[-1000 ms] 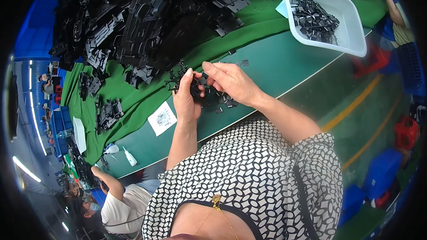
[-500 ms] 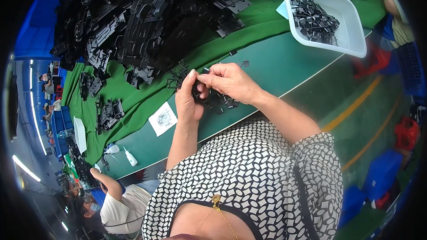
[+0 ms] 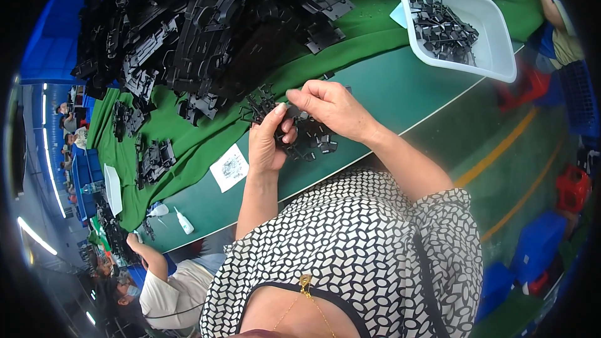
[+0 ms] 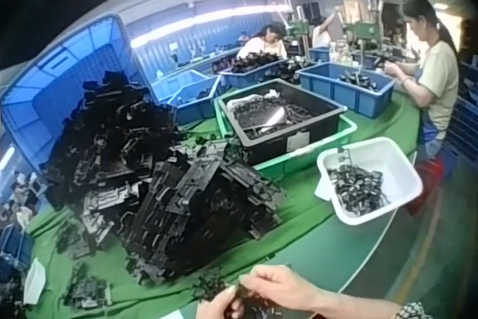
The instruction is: Assembling small plastic components onto a toy car chassis at a factory assembly line.
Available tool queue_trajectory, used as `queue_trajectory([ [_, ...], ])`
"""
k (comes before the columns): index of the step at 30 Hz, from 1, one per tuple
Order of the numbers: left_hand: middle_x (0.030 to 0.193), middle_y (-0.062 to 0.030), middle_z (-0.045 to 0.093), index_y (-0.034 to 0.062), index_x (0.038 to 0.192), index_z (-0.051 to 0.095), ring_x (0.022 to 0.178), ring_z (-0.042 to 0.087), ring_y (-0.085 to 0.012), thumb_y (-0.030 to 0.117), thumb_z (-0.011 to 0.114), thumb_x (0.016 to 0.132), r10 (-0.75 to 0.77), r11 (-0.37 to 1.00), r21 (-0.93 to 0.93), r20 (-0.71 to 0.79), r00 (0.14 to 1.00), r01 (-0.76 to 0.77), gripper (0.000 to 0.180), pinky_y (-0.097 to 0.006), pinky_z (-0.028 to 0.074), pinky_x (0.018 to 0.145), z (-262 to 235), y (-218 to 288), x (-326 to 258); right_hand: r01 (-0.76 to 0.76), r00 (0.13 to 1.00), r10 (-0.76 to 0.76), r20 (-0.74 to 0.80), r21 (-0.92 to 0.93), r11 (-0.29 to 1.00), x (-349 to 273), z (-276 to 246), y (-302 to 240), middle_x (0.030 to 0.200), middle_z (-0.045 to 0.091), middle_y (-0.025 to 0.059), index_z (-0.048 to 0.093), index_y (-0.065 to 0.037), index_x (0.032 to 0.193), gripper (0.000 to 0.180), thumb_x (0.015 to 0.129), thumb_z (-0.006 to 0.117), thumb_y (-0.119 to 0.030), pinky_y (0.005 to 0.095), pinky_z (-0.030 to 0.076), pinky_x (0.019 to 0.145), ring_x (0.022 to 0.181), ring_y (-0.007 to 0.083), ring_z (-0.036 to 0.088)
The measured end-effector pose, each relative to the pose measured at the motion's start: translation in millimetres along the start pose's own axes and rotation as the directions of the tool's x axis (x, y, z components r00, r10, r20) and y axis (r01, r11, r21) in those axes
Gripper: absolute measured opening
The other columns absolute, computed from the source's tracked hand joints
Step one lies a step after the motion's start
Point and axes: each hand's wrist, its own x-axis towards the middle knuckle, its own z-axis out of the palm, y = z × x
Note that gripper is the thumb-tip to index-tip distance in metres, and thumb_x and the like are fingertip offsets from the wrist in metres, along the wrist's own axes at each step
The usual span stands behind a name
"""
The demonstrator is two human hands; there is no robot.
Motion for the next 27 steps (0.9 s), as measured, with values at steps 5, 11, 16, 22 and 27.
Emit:
queue_trajectory([
  [5, 0.059, -0.0009, 0.05, 0.005, 0.078, 0.057, 0.048, 0.044, -0.0084, 0.016, 0.064, 0.082, -0.084, 0.995, 0.048, 0.011, 0.996, 0.083, 0.014, -0.02, 0.033, 0.041, 0, 1, 1, 0.046, 0.996, -0.039, 0.08, -0.076, 0.996, 1, -2, 5, 0.064, 0.052, -0.0038, 0.055, -0.002, 0.071, 0.031, 0.089, 0.058, -0.027, 0.0196, 0.036, 0.052, 0.058, 0.0023, 0.043],
  [11, 0.058, -0.0001, 0.05, 0.0054, 0.074, 0.057, 0.047, 0.044, -0.0079, 0.018, 0.064, 0.082, -0.071, 0.993, 0.094, 0.025, 0.997, 0.069, 0.016, -0.02, 0.033, 0.041, -1, 0, 1, 0.076, 0.99, -0.06, 0.124, -0.131, 0.989, 3, -1, 14, 0.067, 0.059, -0.0004, 0.057, 0.0, 0.074, 0.031, 0.088, 0.058, -0.027, 0.0221, 0.04, 0.054, 0.061, 0.004, 0.048],
  [16, 0.057, 0.0013, 0.045, 0.0073, 0.08, 0.054, 0.042, 0.037, -0.0065, 0.024, 0.053, 0.089, -0.192, 0.971, -0.117, 0.142, 0.971, 0.209, 0.019, -0.019, 0.029, 0.039, -6, -1, 3, 0.135, 0.983, -0.113, 0.143, -0.158, 0.978, 1, 2, 6, 0.072, 0.064, 0.0039, 0.06, 0.001, 0.077, 0.029, 0.089, 0.057, -0.025, 0.0222, 0.045, 0.059, 0.066, 0.0045, 0.055],
  [22, 0.059, 0.0002, 0.045, 0.0098, 0.091, 0.055, 0.044, 0.038, -0.0081, 0.027, 0.048, 0.092, -0.16, 0.885, -0.349, 0.392, 0.906, 0.307, 0.018, -0.02, 0.03, 0.041, -14, 1, 5, 0.109, 0.988, -0.105, 0.117, -0.031, 0.994, 3, 8, 5, 0.069, 0.064, 0.0022, 0.061, 0.0, 0.079, 0.028, 0.091, 0.055, -0.024, 0.0203, 0.045, 0.057, 0.063, 0.004, 0.053],
  [27, 0.058, 0.0005, 0.045, 0.0089, 0.089, 0.051, 0.047, 0.041, -0.009, 0.023, 0.057, 0.087, -0.178, 0.956, -0.187, 0.241, 0.954, 0.225, 0.015, -0.021, 0.032, 0.043, -9, -1, -1, -0.101, 0.977, 0.042, 0.207, 0.281, 0.954, 4, 9, 9, 0.067, 0.059, -0.0017, 0.061, -0.005, 0.084, 0.03, 0.093, 0.05, -0.031, 0.0152, 0.029, 0.046, 0.053, -0.0002, 0.038],
])
